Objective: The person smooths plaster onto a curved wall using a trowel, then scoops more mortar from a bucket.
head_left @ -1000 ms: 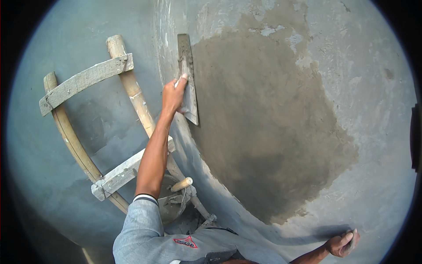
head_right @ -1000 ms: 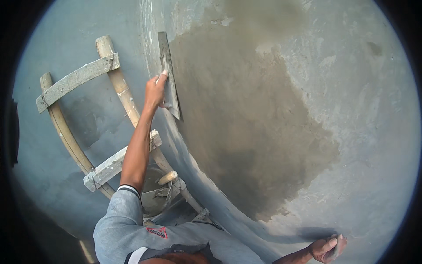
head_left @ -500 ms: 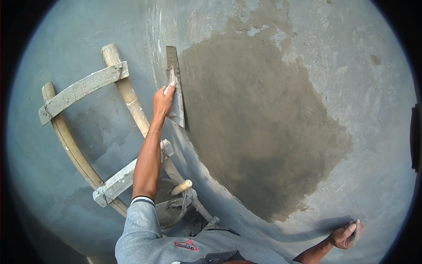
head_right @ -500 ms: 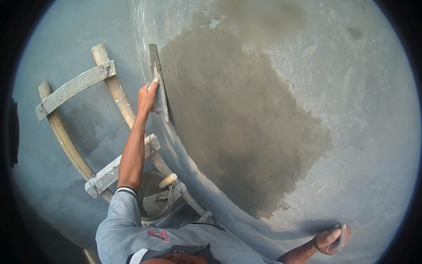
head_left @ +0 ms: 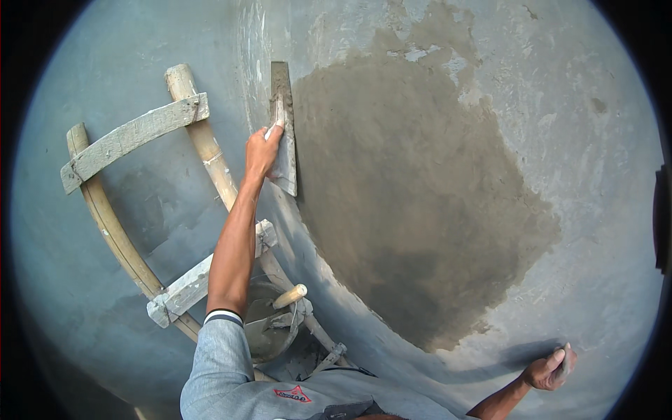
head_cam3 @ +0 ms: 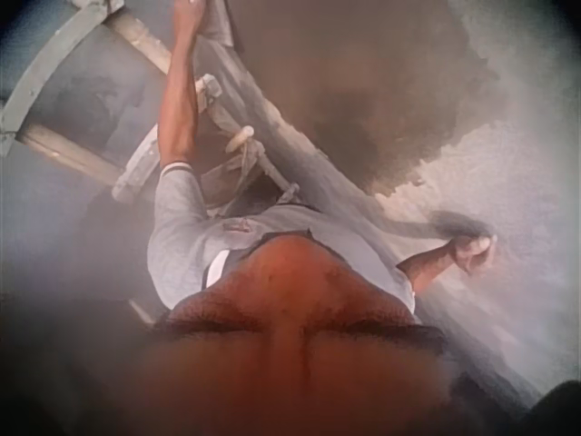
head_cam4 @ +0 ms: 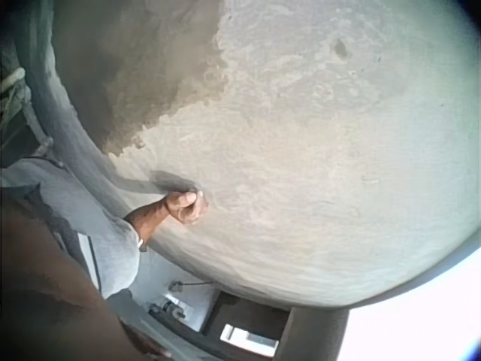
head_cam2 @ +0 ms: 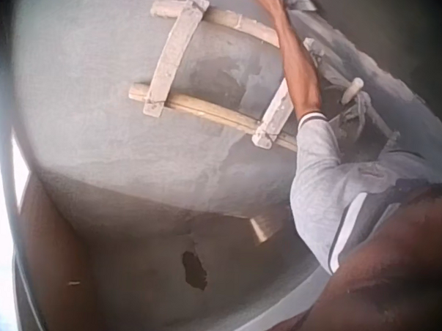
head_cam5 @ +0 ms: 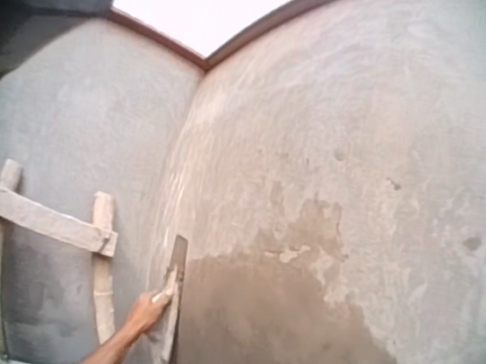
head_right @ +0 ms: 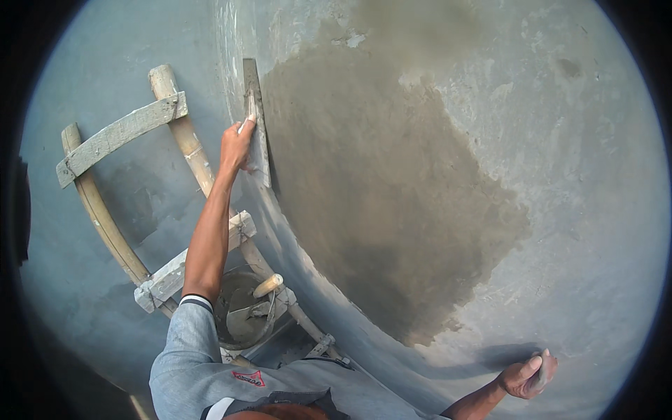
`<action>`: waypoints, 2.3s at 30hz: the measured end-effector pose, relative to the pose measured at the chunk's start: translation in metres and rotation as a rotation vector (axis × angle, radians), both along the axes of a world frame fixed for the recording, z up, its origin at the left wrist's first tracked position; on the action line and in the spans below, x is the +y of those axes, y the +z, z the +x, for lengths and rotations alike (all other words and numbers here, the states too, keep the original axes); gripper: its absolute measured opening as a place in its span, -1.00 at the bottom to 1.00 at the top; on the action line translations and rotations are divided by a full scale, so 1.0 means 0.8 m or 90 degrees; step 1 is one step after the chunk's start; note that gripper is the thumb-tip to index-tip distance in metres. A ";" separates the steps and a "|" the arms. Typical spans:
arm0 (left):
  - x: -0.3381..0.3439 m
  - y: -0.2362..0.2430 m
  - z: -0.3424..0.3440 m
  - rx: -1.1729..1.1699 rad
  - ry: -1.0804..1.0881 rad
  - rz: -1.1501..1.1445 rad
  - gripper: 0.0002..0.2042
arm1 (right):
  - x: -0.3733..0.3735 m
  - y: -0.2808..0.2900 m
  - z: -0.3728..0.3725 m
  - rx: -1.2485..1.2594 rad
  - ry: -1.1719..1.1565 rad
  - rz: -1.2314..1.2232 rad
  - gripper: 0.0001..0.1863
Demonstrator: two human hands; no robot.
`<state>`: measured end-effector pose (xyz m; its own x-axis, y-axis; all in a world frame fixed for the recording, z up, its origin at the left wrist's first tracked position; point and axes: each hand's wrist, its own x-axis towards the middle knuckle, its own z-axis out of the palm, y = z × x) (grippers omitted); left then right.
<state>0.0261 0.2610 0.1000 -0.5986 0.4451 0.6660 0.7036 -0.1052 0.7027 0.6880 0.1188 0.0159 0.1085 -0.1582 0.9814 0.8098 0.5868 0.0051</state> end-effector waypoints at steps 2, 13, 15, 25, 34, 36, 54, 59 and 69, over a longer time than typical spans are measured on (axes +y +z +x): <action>-0.013 0.087 0.061 0.017 -0.055 0.022 -0.32 | -0.006 0.001 0.003 0.002 -0.028 -0.006 -0.82; -0.006 -0.004 0.003 0.004 0.017 0.023 -0.25 | -0.001 0.008 -0.009 -0.008 0.021 -0.017 -0.83; -0.019 0.089 0.065 0.062 -0.050 0.035 -0.29 | -0.006 0.009 -0.007 -0.025 -0.035 -0.019 -0.83; 0.000 0.007 0.005 0.043 0.039 0.058 -0.28 | 0.001 0.007 -0.006 -0.025 -0.022 -0.007 -0.82; -0.005 0.124 0.075 0.025 -0.084 0.027 -0.33 | -0.014 0.001 0.013 0.013 -0.058 -0.019 -0.81; 0.006 0.023 0.004 0.046 0.019 0.021 -0.20 | -0.007 0.000 0.008 -0.029 -0.018 0.038 -0.82; -0.026 0.050 0.072 0.075 -0.078 0.109 -0.43 | -0.002 -0.006 0.013 -0.052 0.054 0.016 -0.82; -0.062 0.157 0.202 0.139 -0.167 -0.018 -0.30 | -0.012 0.000 0.013 0.026 -0.066 0.031 -0.82; -0.046 0.118 0.149 0.049 -0.161 0.076 -0.44 | -0.006 -0.002 0.006 -0.008 -0.035 0.020 -0.79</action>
